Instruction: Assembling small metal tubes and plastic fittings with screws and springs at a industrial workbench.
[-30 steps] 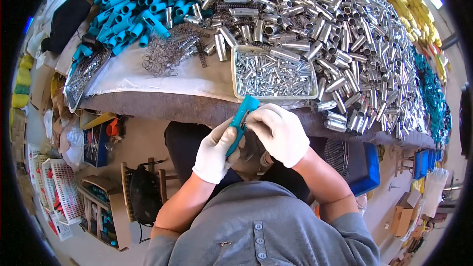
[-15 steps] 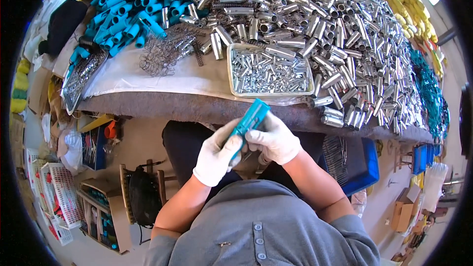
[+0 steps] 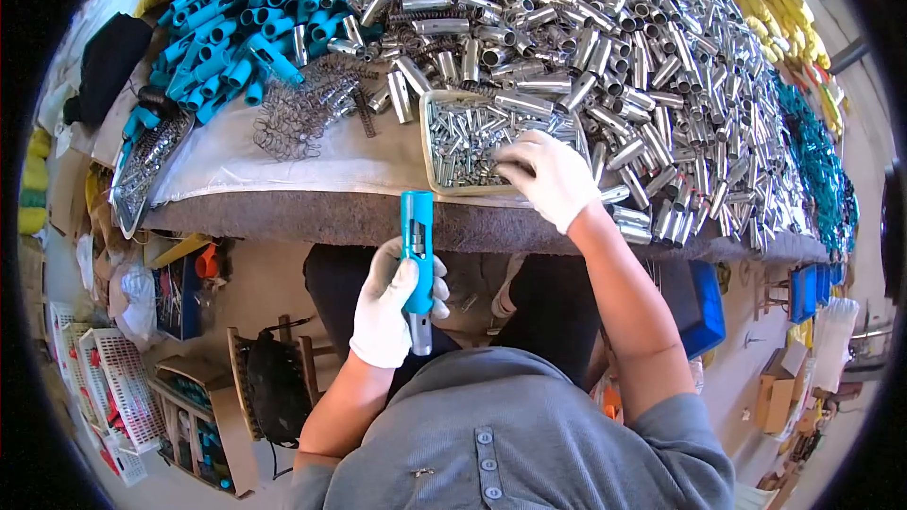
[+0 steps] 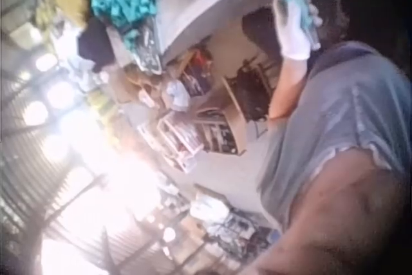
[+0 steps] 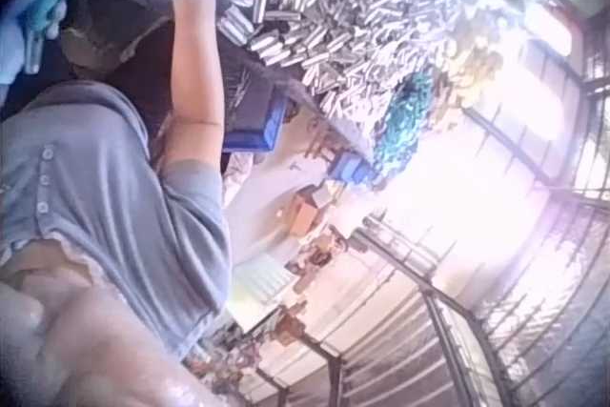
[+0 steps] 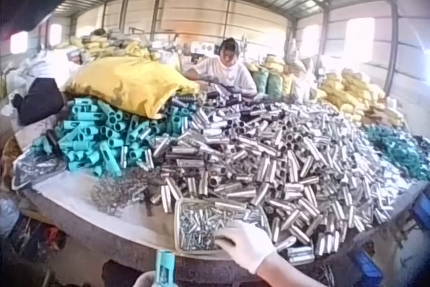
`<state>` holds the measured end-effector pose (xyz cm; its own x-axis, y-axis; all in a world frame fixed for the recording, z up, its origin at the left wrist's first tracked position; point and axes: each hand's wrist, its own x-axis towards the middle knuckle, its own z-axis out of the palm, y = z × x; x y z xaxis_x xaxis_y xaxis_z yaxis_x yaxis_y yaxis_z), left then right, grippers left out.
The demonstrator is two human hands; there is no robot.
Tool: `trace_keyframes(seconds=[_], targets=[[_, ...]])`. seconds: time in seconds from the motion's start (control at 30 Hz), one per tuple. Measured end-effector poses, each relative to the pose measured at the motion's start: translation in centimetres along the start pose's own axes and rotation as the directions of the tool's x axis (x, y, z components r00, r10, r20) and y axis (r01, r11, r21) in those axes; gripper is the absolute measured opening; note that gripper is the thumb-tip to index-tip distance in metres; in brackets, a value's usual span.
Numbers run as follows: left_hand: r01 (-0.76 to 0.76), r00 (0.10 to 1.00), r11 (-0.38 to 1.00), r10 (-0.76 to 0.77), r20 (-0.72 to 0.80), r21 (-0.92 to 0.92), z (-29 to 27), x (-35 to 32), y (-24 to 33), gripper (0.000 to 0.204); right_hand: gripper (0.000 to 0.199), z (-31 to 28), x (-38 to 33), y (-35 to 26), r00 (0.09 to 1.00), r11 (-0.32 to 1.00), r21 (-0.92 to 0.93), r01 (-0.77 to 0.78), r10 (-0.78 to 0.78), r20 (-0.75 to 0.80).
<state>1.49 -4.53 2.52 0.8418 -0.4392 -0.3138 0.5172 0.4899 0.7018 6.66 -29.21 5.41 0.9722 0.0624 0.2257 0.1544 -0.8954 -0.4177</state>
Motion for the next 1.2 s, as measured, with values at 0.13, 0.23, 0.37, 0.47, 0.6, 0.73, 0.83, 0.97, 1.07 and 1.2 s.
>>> trace_keyframes(seconds=[0.13,0.23,0.37,0.47,0.6,0.73,0.83,0.97,1.07,1.2], targets=[[0.124,0.989,0.983,-0.112,0.092,-0.134,-0.2,0.6,-0.2,0.034,0.014,-0.4,1.4,-0.6,0.985,0.995,-0.054,-0.078,0.086,0.148],[0.195,0.977,0.949,-0.165,0.136,-0.248,0.2,1.1,-0.3,0.031,0.013,0.6,1.5,-0.1,0.995,0.998,-0.023,-0.064,0.065,0.077],[0.288,0.957,0.894,-0.282,0.067,-0.344,0.6,1.8,-0.1,0.031,0.013,0.1,1.4,0.2,0.995,0.999,0.019,-0.051,0.049,0.081],[0.309,0.950,0.881,-0.301,0.078,-0.358,0.6,1.9,0.0,0.034,0.013,0.0,2.1,0.2,0.991,1.000,0.003,-0.017,0.017,0.133],[0.300,0.954,0.891,-0.274,0.123,-0.340,0.0,1.5,-0.2,0.026,0.015,-0.1,2.6,-0.4,0.980,0.998,-0.027,-0.055,0.059,0.189],[0.255,0.966,0.910,-0.230,0.115,-0.326,-0.1,1.4,-0.3,0.027,0.015,0.0,1.7,0.3,0.994,0.996,-0.035,-0.083,0.085,0.068],[0.226,0.973,0.913,-0.192,0.131,-0.338,-0.1,1.5,-0.3,0.029,0.012,0.2,0.6,-0.5,0.981,0.982,0.152,-0.108,0.130,-0.144],[0.284,0.953,0.864,-0.210,0.217,-0.415,0.4,1.9,0.0,0.031,0.012,1.2,0.3,0.3,0.953,0.997,0.066,-0.041,0.059,-0.299],[0.272,0.957,0.873,-0.202,0.209,-0.404,0.9,2.2,0.0,0.031,0.013,0.6,-0.2,-0.3,0.913,0.855,0.491,-0.166,0.321,-0.251],[0.189,0.977,0.938,-0.149,0.154,-0.291,0.9,2.2,-0.4,0.032,0.011,-1.6,-2.2,-4.8,0.974,0.787,0.576,-0.222,0.203,0.099]])
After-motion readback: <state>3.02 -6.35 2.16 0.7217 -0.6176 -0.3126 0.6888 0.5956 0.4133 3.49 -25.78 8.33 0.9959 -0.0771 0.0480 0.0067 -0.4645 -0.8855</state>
